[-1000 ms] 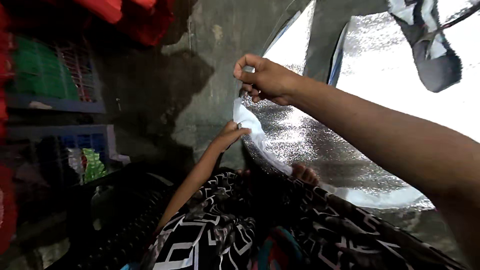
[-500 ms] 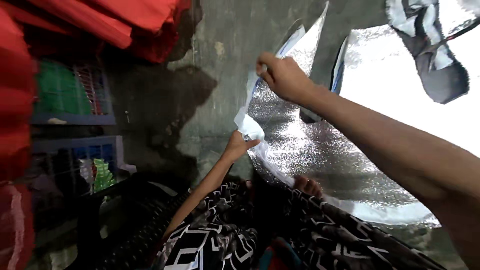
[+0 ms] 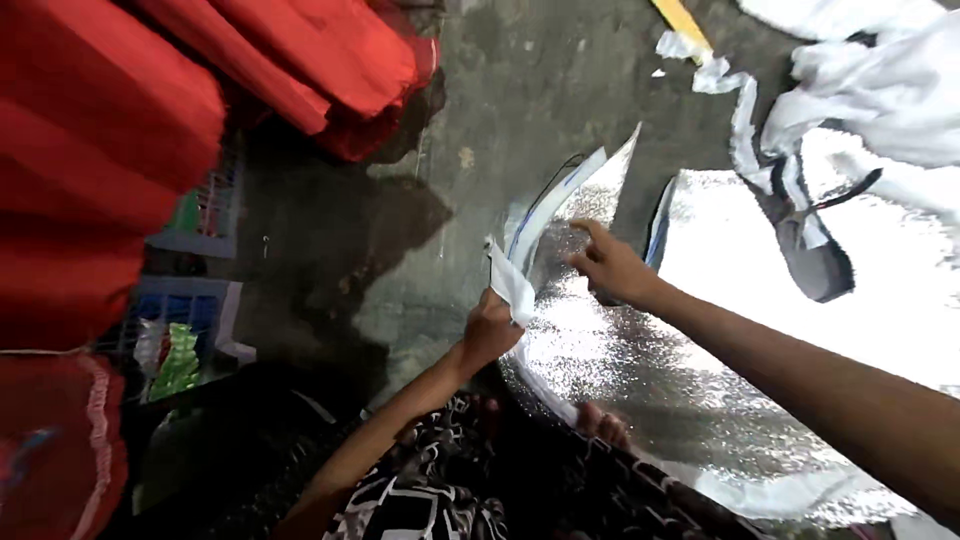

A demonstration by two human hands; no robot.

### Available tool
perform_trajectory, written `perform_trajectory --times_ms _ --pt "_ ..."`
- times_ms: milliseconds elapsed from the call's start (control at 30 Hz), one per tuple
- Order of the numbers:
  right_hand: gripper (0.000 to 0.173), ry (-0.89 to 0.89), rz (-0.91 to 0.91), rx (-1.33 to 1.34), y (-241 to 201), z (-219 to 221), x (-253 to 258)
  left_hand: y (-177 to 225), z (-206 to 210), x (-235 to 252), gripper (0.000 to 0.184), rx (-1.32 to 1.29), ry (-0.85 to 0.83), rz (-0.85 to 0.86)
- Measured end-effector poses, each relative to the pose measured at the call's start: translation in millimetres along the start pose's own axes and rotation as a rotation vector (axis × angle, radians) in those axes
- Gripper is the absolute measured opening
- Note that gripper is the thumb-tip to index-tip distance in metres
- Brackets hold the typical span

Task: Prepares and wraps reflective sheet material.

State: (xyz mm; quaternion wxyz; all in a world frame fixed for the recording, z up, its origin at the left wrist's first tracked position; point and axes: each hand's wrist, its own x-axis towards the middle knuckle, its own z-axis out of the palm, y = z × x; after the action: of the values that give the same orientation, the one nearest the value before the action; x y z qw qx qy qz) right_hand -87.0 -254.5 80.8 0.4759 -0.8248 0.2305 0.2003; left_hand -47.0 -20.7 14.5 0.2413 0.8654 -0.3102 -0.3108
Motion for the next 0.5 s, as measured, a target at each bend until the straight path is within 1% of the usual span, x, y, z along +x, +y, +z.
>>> perform_trajectory --times_ms 67,100,167,233,300,367,433,467,500 --pt "0.060 -0.027 0.032 -0.024 7.4 3.3 -19.4 14.5 -4.7 0.1 0.038 0.063 -0.077 -0.093" --pt "0.061 -0.051 0.061 -0.054 10.4 4.9 -25.1 16.4 -7.5 1.1 0.041 0.035 -0.111 -0.124" --pt "0.065 -0.070 0.083 -0.179 10.7 7.5 -28.7 8.2 -12.3 4.5 0.048 -0.127 -0.111 -0.143" --pt "0.069 0.003 0.006 -0.357 13.4 6.4 -18.6 -5.5 -15.4 11.4 0.059 -0.311 -0.114 -0.172" --pt "0.065 0.106 -0.095 -0.493 1.6 -3.3 5.5 -13.2 -15.4 16.7 0.065 -0.368 -0.121 -0.185" --pt "0.060 0.135 -0.234 -0.576 -18.5 -11.1 41.0 -15.3 -12.6 17.5 0.065 -0.385 -0.104 -0.181" --pt "0.048 0.035 -0.327 -0.630 -35.1 -10.6 80.1 -18.5 -6.3 18.3 0.063 -0.423 -0.050 -0.158" --pt "0.043 -0.040 -0.329 -0.672 -43.6 -8.3 96.7 -19.1 -3.9 18.4 0.062 -0.446 -0.028 -0.153" --pt "0.043 -0.105 -0.303 -0.721 -52.0 -5.5 110.0 -18.2 -3.5 18.3 0.063 -0.468 -0.016 -0.157"
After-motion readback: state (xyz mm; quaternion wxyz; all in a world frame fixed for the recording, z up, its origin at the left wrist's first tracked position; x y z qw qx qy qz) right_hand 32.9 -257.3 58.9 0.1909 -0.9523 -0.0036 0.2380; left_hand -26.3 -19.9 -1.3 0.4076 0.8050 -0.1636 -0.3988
